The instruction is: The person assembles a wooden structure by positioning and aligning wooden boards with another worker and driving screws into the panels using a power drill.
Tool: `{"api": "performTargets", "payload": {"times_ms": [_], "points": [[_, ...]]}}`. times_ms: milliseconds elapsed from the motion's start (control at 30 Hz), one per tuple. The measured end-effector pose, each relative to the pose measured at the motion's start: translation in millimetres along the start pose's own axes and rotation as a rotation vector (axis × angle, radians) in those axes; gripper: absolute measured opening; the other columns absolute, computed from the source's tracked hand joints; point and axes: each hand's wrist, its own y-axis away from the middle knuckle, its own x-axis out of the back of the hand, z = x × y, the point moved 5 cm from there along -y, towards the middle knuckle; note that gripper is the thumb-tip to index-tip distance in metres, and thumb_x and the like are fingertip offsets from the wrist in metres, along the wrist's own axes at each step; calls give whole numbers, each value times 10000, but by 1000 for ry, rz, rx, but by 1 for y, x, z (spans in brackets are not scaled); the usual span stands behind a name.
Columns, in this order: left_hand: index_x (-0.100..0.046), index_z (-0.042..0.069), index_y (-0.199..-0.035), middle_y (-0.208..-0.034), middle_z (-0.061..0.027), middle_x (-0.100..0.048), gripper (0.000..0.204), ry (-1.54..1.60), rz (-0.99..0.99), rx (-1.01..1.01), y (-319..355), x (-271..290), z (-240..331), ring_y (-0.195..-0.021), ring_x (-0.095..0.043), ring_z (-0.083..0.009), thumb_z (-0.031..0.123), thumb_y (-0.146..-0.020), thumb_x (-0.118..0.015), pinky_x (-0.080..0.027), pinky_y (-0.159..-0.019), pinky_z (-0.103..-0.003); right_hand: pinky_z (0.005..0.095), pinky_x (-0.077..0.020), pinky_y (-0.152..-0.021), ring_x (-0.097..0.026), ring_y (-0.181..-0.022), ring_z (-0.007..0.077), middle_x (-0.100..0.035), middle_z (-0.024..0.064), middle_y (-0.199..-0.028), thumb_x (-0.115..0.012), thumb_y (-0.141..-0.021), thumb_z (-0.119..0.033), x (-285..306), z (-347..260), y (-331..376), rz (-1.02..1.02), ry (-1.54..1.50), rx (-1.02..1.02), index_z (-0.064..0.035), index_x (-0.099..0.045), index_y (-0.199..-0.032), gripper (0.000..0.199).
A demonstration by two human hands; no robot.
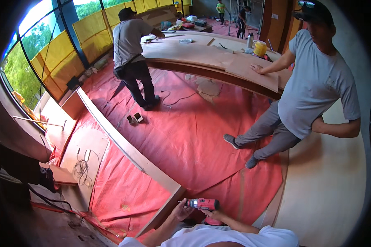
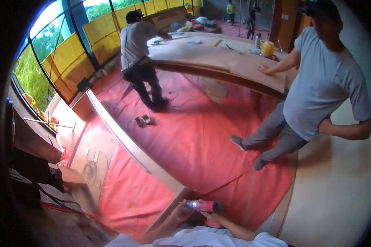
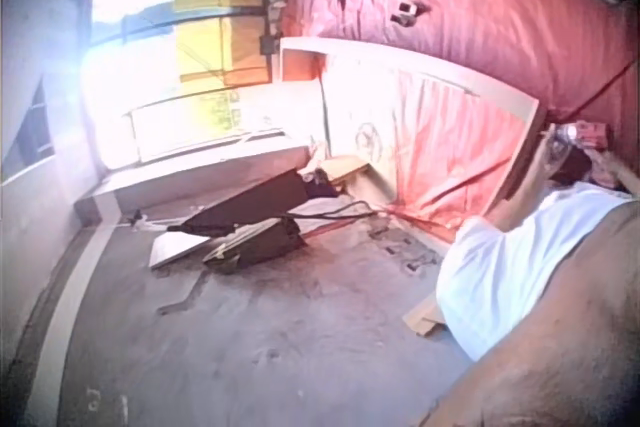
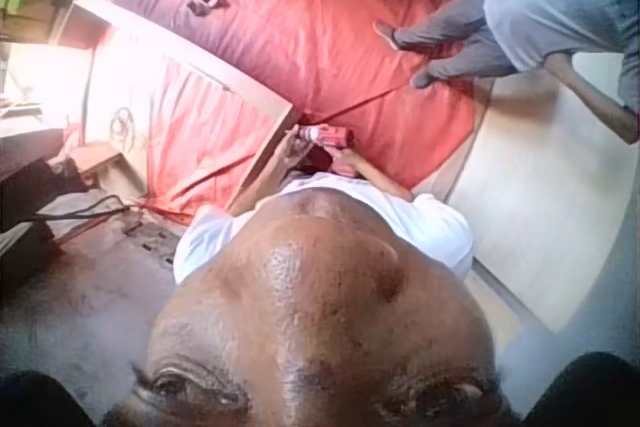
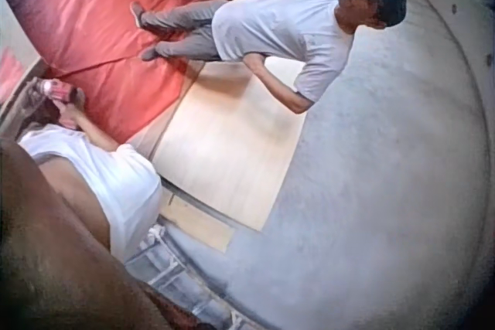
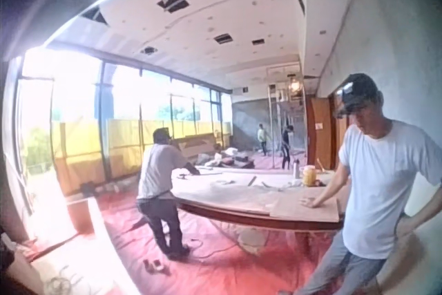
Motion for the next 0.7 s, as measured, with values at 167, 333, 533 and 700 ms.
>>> {"api": "performTargets", "payload": {"times_ms": [167,333,533,700], "points": [[-503,69,-1026,-979,-87,-582,309,-123,73,6,-2,-69,-3,-939,-573,-204,330,-871,-561,-446,-911,-361,247,-473,-533,-579,-588,94,-595,8,-698,-633,-828,-305,57,-44,15,9,-239,-67,-74,-605,-885,240],[-524,80,-1001,-985,-81,-584,263,-226,96,19,-20,-105,-12,-943,-572,-200,304,-871,-568,-439,-916,-379,233,-452,-489,-598,-596,95,-599,2,-691,-663,-791,-296,90,-43,27,-29,-382,-198,-95,-593,-829,217],[-540,81,-979,-952,-77,-604,236,-199,80,61,-68,-112,-33,-894,-596,-203,291,-874,-564,-470,-872,-369,229,-425,-461,-529,-515,82,-550,-21,-616,-669,-782,-256,123,-22,26,-27,-444,-294,-102,-582,-809,179],[-544,74,-980,-905,-72,-616,272,-226,46,78,-99,-107,-36,-852,-611,-207,322,-868,-569,-492,-833,-361,222,-413,-452,-496,-488,76,-528,-26,-590,-653,-785,-216,136,-20,21,-12,-524,-260,-101,-582,-820,139]]}}
